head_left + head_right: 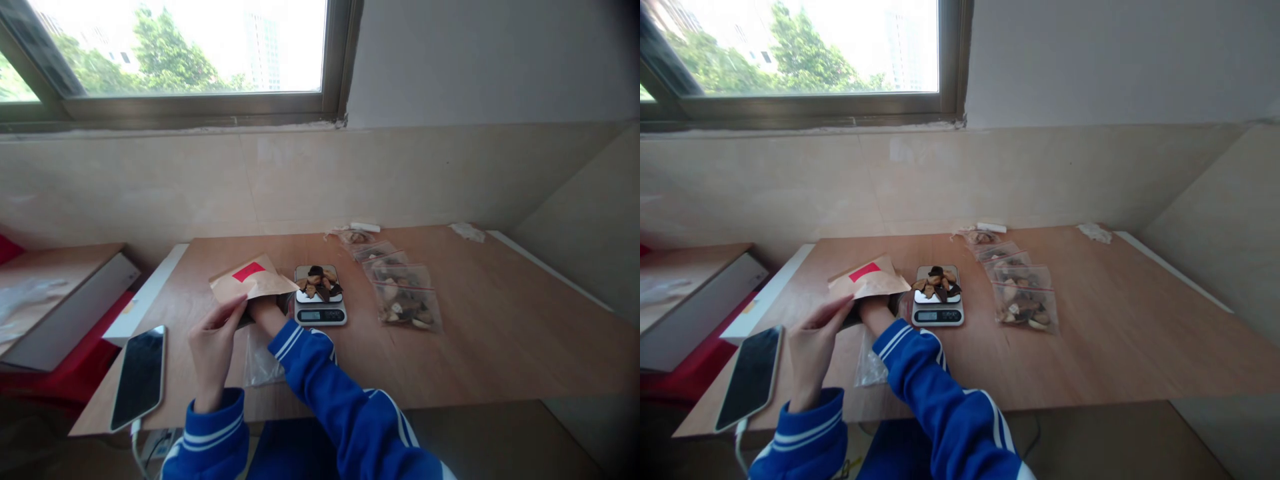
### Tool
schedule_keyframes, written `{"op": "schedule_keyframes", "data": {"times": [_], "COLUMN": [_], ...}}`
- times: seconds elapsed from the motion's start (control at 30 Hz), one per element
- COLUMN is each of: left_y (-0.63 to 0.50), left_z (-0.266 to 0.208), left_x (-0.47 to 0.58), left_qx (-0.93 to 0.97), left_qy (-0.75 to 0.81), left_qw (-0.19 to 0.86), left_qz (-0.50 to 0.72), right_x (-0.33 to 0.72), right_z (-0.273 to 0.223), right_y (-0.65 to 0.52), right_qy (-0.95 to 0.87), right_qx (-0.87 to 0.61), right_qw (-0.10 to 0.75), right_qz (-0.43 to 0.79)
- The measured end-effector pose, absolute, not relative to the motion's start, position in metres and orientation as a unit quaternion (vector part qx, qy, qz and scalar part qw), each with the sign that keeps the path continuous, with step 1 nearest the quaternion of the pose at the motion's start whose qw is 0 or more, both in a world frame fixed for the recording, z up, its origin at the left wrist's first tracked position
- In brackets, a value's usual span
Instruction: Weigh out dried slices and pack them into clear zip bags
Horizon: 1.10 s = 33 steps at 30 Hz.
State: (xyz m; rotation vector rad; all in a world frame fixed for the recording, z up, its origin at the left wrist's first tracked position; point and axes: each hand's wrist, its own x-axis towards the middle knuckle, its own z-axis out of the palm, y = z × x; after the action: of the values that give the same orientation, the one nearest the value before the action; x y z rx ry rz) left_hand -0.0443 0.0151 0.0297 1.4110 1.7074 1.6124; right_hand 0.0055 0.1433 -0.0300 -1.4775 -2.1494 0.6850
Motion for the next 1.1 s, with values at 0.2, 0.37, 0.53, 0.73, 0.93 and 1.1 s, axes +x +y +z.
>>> {"op": "schedule_keyframes", "data": {"times": [0.2,0.37,0.53,0.73,0.93,1.1], "left_y": [0.016,0.024,0.035,0.050,0.070,0.096], "left_z": [0.035,0.041,0.043,0.049,0.060,0.062], "left_x": [-0.044,-0.042,-0.041,-0.039,-0.043,-0.058], "left_qx": [0.490,0.476,0.463,0.470,0.436,0.415], "left_qy": [0.622,0.612,0.607,0.594,0.560,0.554], "left_qw": [0.178,0.140,0.128,0.128,0.077,0.030], "left_qz": [0.585,0.616,0.633,0.640,0.700,0.721], "right_x": [0.016,0.043,0.054,0.080,0.143,0.221], "right_z": [0.002,0.043,0.041,0.027,-0.026,-0.080], "right_y": [0.132,0.082,0.038,0.008,-0.014,-0.022], "right_qy": [-0.806,-0.830,-0.757,-0.658,-0.591,-0.551], "right_qx": [-0.525,-0.501,-0.528,-0.484,-0.546,-0.642], "right_qw": [0.189,0.237,0.380,0.562,0.553,0.510], "right_qz": [0.197,0.063,0.066,0.131,0.216,0.158]}}
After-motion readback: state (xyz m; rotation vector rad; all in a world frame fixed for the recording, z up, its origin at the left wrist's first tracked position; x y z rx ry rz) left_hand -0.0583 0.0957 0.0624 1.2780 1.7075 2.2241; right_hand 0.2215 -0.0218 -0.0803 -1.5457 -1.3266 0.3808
